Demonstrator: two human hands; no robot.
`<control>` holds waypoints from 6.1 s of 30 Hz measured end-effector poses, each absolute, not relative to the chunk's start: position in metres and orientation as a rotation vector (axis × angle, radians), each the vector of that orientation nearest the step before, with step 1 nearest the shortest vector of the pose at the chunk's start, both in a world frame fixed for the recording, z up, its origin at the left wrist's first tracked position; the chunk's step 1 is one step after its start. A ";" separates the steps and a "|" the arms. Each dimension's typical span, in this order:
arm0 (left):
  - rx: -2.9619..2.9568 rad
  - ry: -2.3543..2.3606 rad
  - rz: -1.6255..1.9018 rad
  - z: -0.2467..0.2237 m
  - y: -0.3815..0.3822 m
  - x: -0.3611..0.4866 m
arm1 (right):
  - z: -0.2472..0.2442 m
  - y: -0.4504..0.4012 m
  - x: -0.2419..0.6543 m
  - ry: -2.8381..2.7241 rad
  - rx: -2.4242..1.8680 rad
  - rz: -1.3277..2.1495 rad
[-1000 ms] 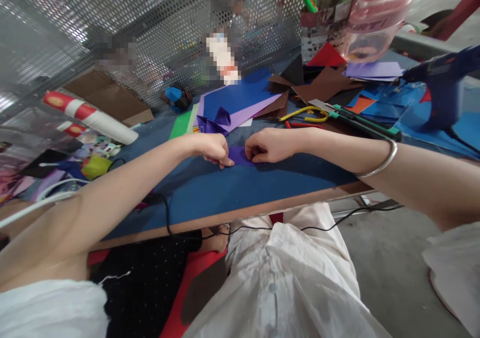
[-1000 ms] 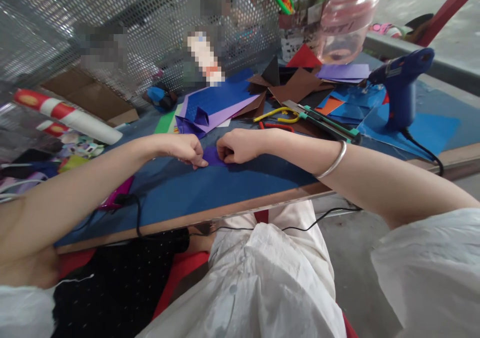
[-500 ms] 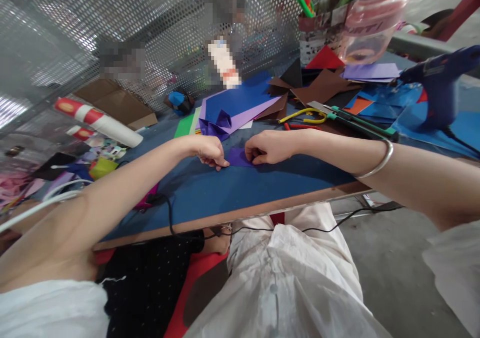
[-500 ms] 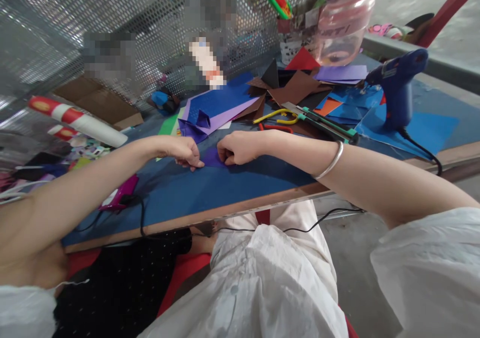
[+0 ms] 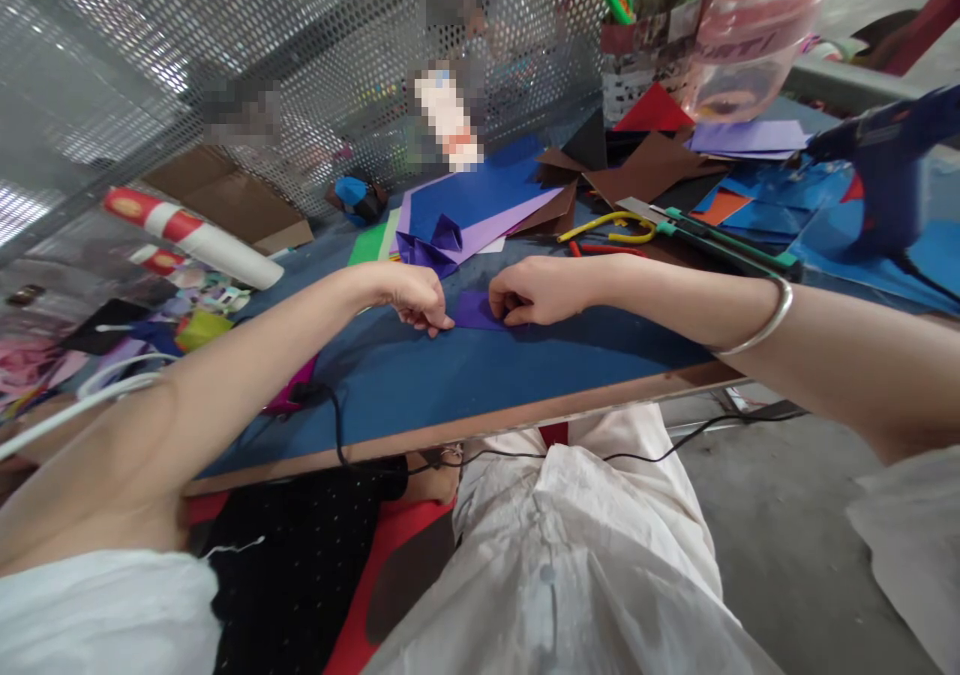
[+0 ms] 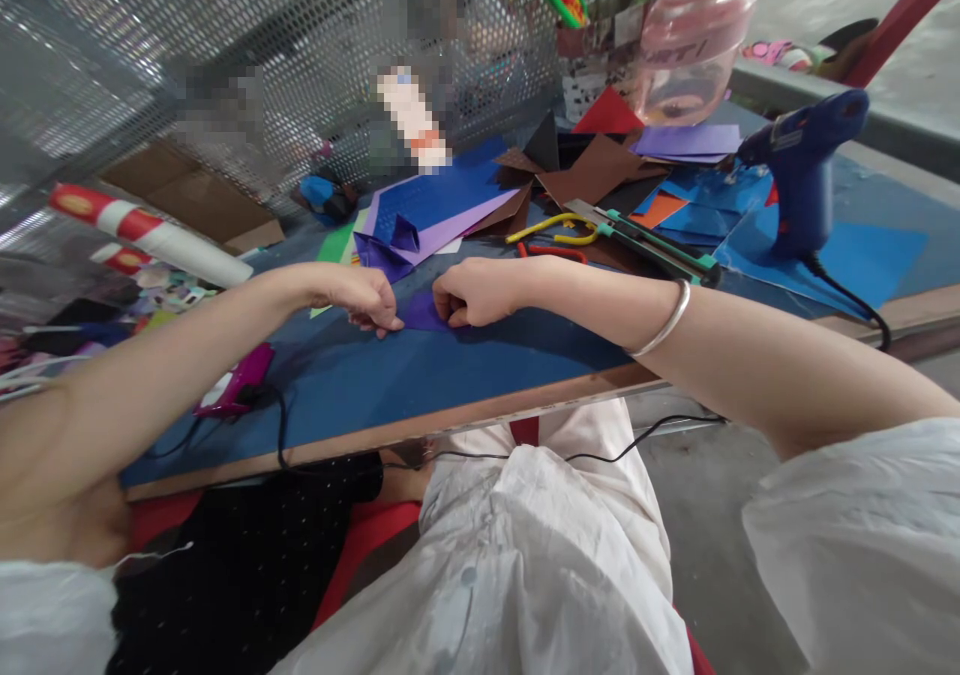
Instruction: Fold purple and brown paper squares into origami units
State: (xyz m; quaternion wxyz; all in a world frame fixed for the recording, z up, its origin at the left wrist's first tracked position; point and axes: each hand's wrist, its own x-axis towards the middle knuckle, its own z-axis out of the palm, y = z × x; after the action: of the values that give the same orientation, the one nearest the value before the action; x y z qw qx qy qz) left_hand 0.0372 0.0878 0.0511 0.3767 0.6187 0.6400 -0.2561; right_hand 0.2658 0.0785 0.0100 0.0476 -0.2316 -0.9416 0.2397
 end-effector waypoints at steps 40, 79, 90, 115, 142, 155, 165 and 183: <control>1.717 1.685 -0.622 0.054 0.078 0.051 | 0.008 0.080 0.266 -2.836 -0.652 0.759; 1.668 1.471 0.406 0.021 0.058 -0.011 | 0.001 0.073 0.262 -2.595 -0.647 0.558; 1.609 1.413 0.721 0.011 0.052 0.004 | 0.001 0.065 0.257 -2.614 -1.012 0.361; 1.504 1.098 0.754 0.006 0.046 0.010 | -0.007 0.058 0.255 -2.417 -0.513 0.204; 1.349 0.717 0.636 0.007 0.039 0.010 | 0.001 0.050 0.256 -2.340 -0.329 -0.314; 1.069 0.749 0.876 0.008 0.044 0.010 | 0.005 0.059 0.261 -2.201 -0.492 -0.222; 1.059 0.697 0.993 0.001 0.049 0.010 | -0.007 0.071 0.262 -2.301 -0.600 -0.027; 0.969 0.714 1.032 0.004 0.041 0.018 | -0.001 0.062 0.263 -2.488 -0.335 -0.267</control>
State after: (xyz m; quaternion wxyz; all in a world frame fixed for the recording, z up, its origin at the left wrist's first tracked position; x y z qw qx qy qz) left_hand 0.0175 0.0414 0.0045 0.7019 0.4351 0.3208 0.4638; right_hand 0.2628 0.0621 -0.0013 0.3034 -0.1266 -0.9390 -0.1009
